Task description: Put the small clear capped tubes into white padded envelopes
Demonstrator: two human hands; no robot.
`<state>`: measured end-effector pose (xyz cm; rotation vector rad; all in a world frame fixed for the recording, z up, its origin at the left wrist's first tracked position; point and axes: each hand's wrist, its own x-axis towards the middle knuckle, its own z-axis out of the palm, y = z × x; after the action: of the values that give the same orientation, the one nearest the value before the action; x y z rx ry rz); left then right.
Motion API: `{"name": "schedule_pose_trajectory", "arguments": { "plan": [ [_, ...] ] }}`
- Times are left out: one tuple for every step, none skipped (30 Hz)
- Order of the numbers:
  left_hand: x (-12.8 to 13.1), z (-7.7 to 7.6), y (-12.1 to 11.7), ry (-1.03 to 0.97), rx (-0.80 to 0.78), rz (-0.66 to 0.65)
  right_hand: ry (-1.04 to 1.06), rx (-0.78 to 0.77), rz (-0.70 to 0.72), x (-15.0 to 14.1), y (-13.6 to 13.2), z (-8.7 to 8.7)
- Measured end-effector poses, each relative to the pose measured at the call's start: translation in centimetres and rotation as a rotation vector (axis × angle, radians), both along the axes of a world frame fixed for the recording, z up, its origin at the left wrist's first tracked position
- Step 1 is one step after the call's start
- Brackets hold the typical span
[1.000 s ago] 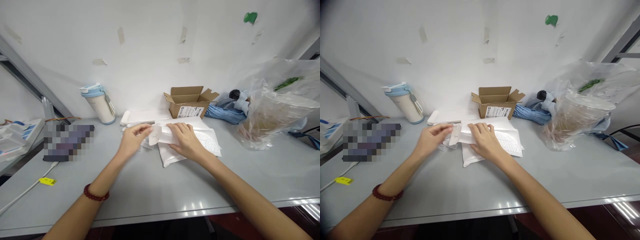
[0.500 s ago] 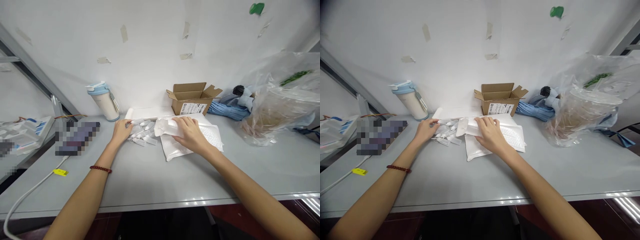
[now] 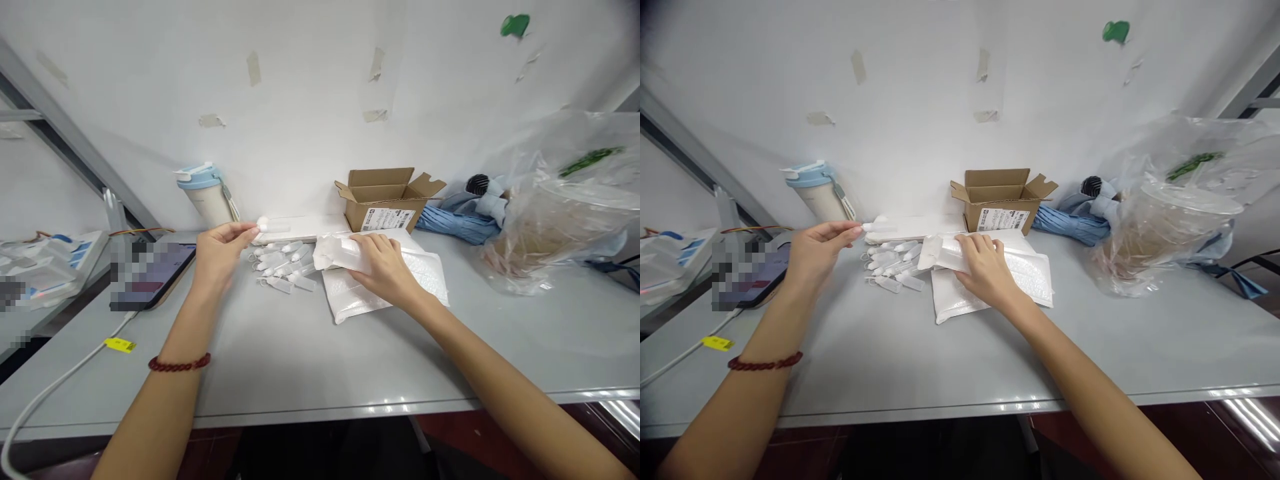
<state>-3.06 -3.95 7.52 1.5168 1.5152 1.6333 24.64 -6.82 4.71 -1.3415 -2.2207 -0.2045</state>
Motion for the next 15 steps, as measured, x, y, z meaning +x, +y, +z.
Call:
{"name": "schedule_pose_trajectory", "arguments": {
  "plan": [
    [0.5,0.4,-0.6,-0.008,0.009,-0.049,0.001,0.001,0.001,0.0,0.0,0.0],
    [1.1,0.7,-1.1,0.006,-0.009,-0.109,0.001,0.001,0.000,-0.1,0.0,0.0],
    [1.7,0.9,-1.6,0.033,-0.040,-0.165,0.001,-0.001,-0.003,-0.1,0.0,0.0],
    [2.3,0.9,-2.0,0.067,-0.079,-0.218,0.000,-0.005,-0.007,-0.2,-0.1,0.0],
    [2.9,0.9,-2.3,0.097,-0.119,-0.271,-0.001,-0.008,-0.007,-0.4,-0.1,-0.1],
    [3.5,0.7,-2.5,0.120,-0.154,-0.314,-0.001,-0.010,-0.006,-0.5,-0.1,-0.1],
    [3.9,0.5,-2.6,0.135,-0.182,-0.353,-0.001,-0.010,0.000,-0.6,-0.1,-0.2],
    [4.3,0.3,-2.7,0.141,-0.203,-0.390,-0.001,-0.008,0.007,-0.7,-0.1,-0.2],
    [4.6,0.0,-2.7,0.139,-0.218,-0.427,0.000,-0.005,0.015,-0.7,-0.2,-0.3],
    [4.9,-0.2,-2.7,0.132,-0.231,-0.465,0.003,0.001,0.021,-0.8,-0.2,-0.3],
    [5.0,-0.4,-2.7,0.121,-0.243,-0.498,0.009,0.009,0.026,-0.8,-0.2,-0.3],
    [5.0,-0.6,-2.7,0.108,-0.253,-0.526,0.016,0.016,0.033,-0.8,-0.3,-0.3],
    [5.0,-0.7,-2.6,0.091,-0.260,-0.543,0.024,0.024,0.043,-0.8,-0.4,-0.2],
    [5.0,-0.7,-2.6,0.071,-0.265,-0.550,0.034,0.034,0.056,-0.8,-0.5,-0.2],
    [5.0,-0.8,-2.6,0.055,-0.269,-0.552,0.043,0.043,0.070,-0.8,-0.6,-0.1]
  ]
}}
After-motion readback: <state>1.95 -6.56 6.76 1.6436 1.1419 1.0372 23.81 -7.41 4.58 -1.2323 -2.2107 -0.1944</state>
